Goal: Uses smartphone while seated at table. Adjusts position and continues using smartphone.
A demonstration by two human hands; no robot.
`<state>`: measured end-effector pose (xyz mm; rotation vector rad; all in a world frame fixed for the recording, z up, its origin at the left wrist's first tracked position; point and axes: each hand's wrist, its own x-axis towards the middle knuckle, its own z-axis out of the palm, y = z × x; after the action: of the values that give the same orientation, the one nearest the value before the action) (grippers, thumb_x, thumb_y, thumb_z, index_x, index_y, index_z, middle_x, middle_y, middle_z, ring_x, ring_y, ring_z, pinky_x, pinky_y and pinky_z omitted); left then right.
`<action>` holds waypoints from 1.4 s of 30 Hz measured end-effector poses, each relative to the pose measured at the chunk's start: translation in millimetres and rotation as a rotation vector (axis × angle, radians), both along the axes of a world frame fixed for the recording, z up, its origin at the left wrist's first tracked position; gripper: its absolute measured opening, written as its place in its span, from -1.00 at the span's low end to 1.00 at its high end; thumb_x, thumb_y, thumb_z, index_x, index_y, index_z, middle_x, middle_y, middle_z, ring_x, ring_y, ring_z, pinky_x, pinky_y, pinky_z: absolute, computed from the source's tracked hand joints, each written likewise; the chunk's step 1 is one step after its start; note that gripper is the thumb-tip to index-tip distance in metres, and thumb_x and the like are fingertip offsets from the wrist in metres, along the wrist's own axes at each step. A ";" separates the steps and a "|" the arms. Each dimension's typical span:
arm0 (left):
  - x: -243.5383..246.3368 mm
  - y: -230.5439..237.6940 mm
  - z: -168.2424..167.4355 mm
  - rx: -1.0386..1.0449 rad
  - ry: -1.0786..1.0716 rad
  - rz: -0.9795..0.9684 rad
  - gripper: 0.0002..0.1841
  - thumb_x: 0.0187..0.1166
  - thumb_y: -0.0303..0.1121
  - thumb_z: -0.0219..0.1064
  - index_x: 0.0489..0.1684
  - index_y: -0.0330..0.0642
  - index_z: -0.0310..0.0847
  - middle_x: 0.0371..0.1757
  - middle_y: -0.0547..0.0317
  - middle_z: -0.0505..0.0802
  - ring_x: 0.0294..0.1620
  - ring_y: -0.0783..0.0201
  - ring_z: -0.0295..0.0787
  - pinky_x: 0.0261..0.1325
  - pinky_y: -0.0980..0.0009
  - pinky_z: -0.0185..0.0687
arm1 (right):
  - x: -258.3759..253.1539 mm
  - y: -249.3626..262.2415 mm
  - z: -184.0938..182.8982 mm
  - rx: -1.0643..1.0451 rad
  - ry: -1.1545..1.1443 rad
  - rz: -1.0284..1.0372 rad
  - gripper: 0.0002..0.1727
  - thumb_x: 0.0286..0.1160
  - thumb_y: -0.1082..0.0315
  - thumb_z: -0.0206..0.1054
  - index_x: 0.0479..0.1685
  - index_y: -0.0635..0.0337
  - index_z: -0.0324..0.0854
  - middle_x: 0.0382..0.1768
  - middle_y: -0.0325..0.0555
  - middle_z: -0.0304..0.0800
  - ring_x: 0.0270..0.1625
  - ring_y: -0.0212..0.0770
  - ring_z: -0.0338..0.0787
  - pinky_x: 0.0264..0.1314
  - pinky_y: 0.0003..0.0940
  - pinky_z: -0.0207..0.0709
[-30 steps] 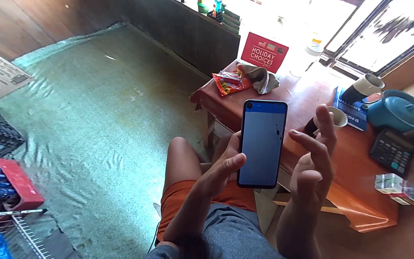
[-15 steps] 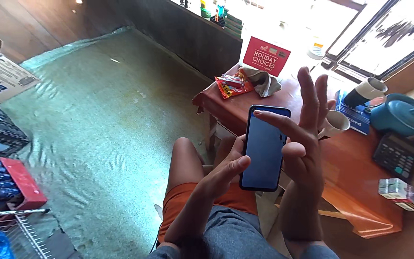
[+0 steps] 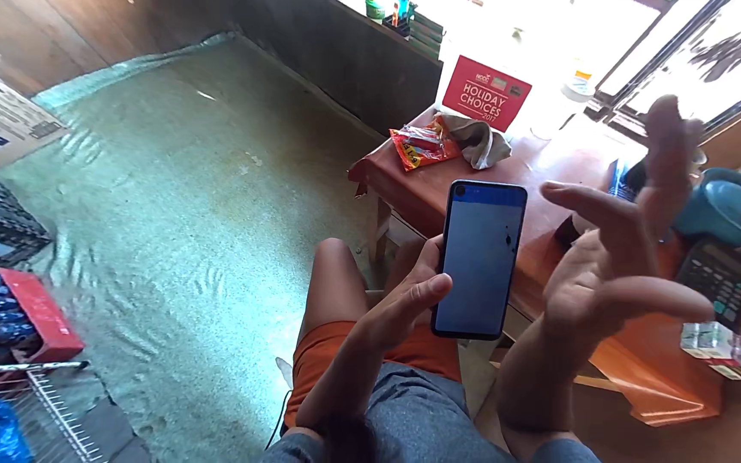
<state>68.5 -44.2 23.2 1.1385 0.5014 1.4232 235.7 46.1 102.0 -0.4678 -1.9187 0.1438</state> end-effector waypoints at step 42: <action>3.0 -2.5 5.2 0.031 -0.027 0.168 -0.05 0.47 0.36 0.26 0.63 -0.25 0.13 0.24 0.23 0.75 0.20 0.43 0.73 0.22 0.39 0.70 | 31.2 -23.6 -59.3 -0.180 0.143 0.166 -0.22 0.68 -0.45 -0.32 -0.16 -0.36 0.87 0.72 -0.33 0.37 0.91 -0.03 -0.10 0.94 0.08 -0.35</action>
<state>71.5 -46.7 28.4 1.1207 0.5681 1.5936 266.9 22.5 42.7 -0.4059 -1.8102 0.4500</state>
